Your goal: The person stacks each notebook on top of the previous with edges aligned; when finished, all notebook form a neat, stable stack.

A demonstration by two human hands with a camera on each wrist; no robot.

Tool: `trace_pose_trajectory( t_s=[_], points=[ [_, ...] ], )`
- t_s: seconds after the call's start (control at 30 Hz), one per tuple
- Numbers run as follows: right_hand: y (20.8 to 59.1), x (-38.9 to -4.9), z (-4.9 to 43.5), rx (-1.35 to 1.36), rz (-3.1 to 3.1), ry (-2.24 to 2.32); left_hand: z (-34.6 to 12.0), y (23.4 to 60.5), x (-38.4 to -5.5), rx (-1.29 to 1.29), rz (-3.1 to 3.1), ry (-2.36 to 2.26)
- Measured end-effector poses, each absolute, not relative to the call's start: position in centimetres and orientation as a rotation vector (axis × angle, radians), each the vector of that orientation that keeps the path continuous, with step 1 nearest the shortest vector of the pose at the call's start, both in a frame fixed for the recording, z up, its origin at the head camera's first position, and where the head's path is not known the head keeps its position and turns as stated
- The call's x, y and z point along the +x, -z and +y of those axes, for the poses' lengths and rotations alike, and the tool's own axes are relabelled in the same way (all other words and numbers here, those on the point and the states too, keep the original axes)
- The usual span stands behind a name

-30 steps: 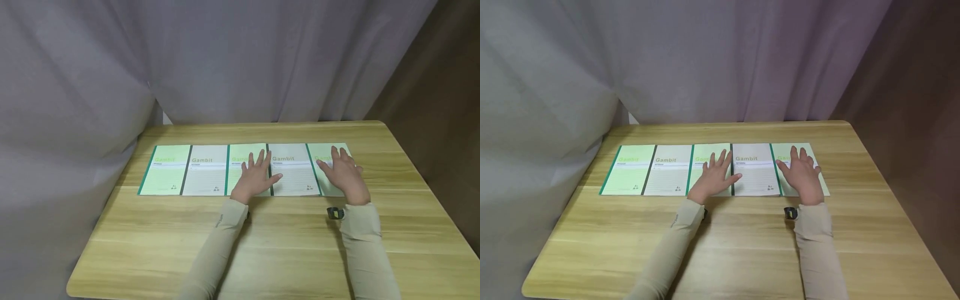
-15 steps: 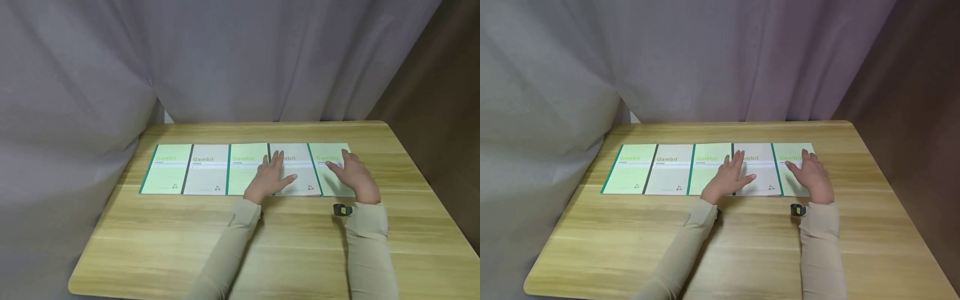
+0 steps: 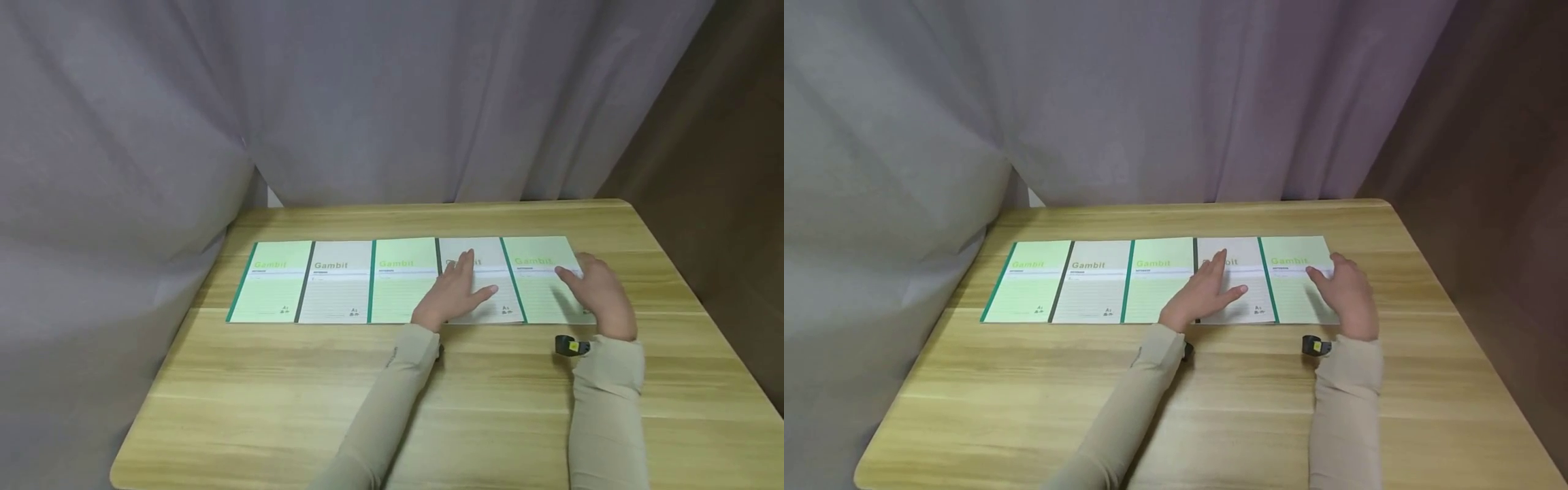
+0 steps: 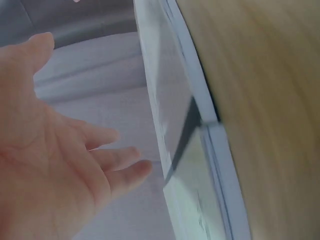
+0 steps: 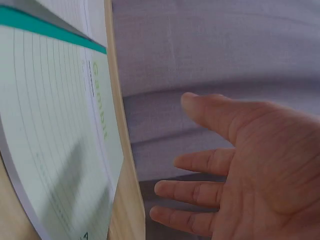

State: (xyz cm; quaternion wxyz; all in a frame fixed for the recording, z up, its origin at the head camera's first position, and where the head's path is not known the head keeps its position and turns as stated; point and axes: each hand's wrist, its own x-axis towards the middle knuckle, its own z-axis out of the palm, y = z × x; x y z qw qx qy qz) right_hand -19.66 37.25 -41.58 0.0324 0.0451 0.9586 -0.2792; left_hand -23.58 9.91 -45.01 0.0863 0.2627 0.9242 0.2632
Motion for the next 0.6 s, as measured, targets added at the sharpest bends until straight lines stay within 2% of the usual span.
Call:
trace_pose_trajectory(
  t_s=[0.3, 0.6],
  points=[
    [41.5, -18.9, 38.3, 0.200, 2.899, 0.895, 11.4, 45.0, -23.2, 0.686, 2.664, -0.799],
    [41.8, -19.3, 38.4, 0.170, 2.861, 0.869, 12.9, 44.5, -22.8, 0.772, 2.653, -0.761]
  ],
)
